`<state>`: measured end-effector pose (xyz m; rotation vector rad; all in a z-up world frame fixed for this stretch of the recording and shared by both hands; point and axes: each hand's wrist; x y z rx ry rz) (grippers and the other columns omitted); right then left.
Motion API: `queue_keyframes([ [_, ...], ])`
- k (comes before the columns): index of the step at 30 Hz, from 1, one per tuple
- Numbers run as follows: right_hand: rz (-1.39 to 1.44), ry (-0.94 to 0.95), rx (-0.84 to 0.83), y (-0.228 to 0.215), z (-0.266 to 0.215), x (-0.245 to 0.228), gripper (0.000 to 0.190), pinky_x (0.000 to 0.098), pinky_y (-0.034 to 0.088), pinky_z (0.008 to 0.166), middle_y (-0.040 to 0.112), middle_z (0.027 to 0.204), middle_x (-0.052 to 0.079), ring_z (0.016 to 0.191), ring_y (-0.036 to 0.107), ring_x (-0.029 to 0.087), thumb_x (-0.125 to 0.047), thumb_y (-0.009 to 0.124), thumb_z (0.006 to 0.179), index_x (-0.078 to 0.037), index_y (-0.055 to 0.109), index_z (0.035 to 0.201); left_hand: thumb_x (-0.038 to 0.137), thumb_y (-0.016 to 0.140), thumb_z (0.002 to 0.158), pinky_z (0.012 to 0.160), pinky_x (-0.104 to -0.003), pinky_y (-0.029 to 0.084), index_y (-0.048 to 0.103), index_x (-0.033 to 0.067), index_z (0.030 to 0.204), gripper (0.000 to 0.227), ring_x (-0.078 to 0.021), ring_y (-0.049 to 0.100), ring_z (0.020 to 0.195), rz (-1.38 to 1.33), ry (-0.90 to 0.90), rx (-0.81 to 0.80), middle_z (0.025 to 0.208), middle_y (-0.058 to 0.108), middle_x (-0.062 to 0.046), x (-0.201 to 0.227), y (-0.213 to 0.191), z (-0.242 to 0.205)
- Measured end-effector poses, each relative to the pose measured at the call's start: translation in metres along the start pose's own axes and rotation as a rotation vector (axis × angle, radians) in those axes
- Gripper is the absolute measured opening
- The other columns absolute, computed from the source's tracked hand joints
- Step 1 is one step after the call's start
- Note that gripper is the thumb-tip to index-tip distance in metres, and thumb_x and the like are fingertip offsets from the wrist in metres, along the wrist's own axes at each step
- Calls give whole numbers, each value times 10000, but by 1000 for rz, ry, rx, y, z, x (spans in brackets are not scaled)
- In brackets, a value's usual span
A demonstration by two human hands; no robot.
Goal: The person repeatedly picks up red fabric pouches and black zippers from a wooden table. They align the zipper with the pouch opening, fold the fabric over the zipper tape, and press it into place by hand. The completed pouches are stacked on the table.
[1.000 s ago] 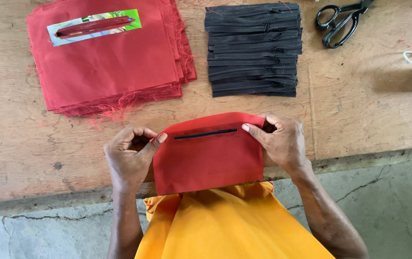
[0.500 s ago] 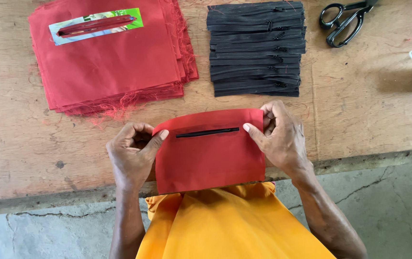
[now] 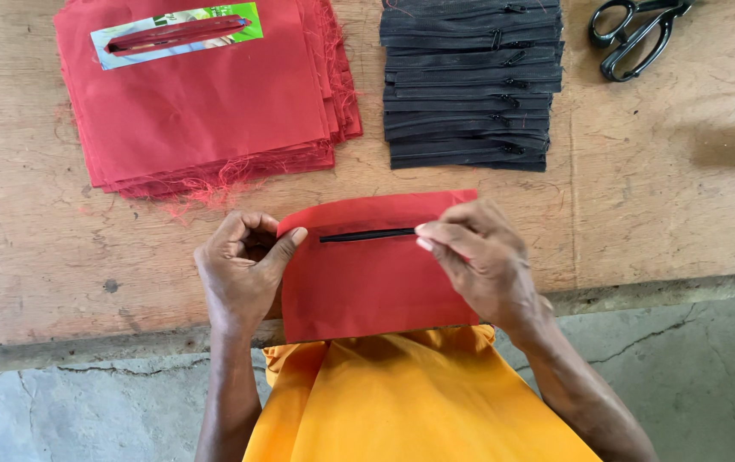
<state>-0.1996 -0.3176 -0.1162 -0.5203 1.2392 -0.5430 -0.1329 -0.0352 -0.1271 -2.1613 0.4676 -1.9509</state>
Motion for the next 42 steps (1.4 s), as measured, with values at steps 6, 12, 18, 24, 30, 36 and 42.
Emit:
queue_keyframes([
  [6, -18, -30, -59, 8, 20, -11, 204, 341, 497, 762, 648, 918, 18, 861, 581, 204, -53, 828, 850, -106, 768, 1038, 57, 867, 863, 641, -203, 540, 650, 29, 896, 221, -30, 612, 709, -2, 6, -3, 798, 683, 9, -1, 0, 0],
  [12, -10, -43, -68, 11, 22, -8, 190, 341, 507, 757, 655, 917, 19, 852, 596, 206, -52, 836, 844, -102, 770, 1016, 50, 860, 865, 641, -206, 547, 652, 26, 902, 212, -36, 623, 708, 1, 1, -24, 798, 690, 7, 4, -2, -1],
  [18, 21, -24, -72, 12, 24, -7, 182, 335, 505, 730, 661, 906, 21, 837, 602, 203, -46, 843, 831, -95, 773, 992, 44, 846, 835, 653, -203, 574, 596, 29, 1091, 358, -31, 674, 755, 18, -49, -143, 850, 737, -6, 20, -7, 4],
  [24, 32, 0, -117, 8, 28, -6, 169, 329, 511, 719, 680, 895, 19, 827, 611, 197, -44, 845, 821, -95, 780, 969, 49, 865, 806, 554, -256, 445, 606, 62, 1301, 559, -72, 504, 601, 211, -169, -194, 721, 711, -92, 36, -9, 6],
  [30, 26, 22, -151, 5, 31, -10, 167, 333, 516, 743, 682, 897, 23, 854, 619, 202, -63, 842, 816, -91, 788, 973, 62, 858, 797, 584, -235, 502, 547, 65, 1395, 675, -33, 582, 666, 148, -76, -188, 879, 780, -68, 35, -10, 1],
  [36, 4, 30, -105, 9, 31, -18, 140, 337, 517, 774, 679, 911, 31, 872, 622, 204, -79, 845, 834, -72, 780, 957, 74, 867, 797, 563, -232, 504, 535, 74, 1422, 707, -50, 594, 638, 204, -85, -158, 926, 793, -101, 35, -8, 1],
  [42, 10, -38, -74, 24, 33, -26, 145, 348, 509, 786, 666, 895, 25, 857, 610, 204, -60, 849, 841, -69, 772, 964, 60, 846, 817, 575, -225, 507, 526, 52, 1424, 686, -33, 614, 668, 154, -54, -178, 928, 798, -85, 36, -8, 0],
])
Point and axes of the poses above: each hand's wrist, its own z-axis towards the middle knuckle, its own y-axis out of the palm, x = y × z
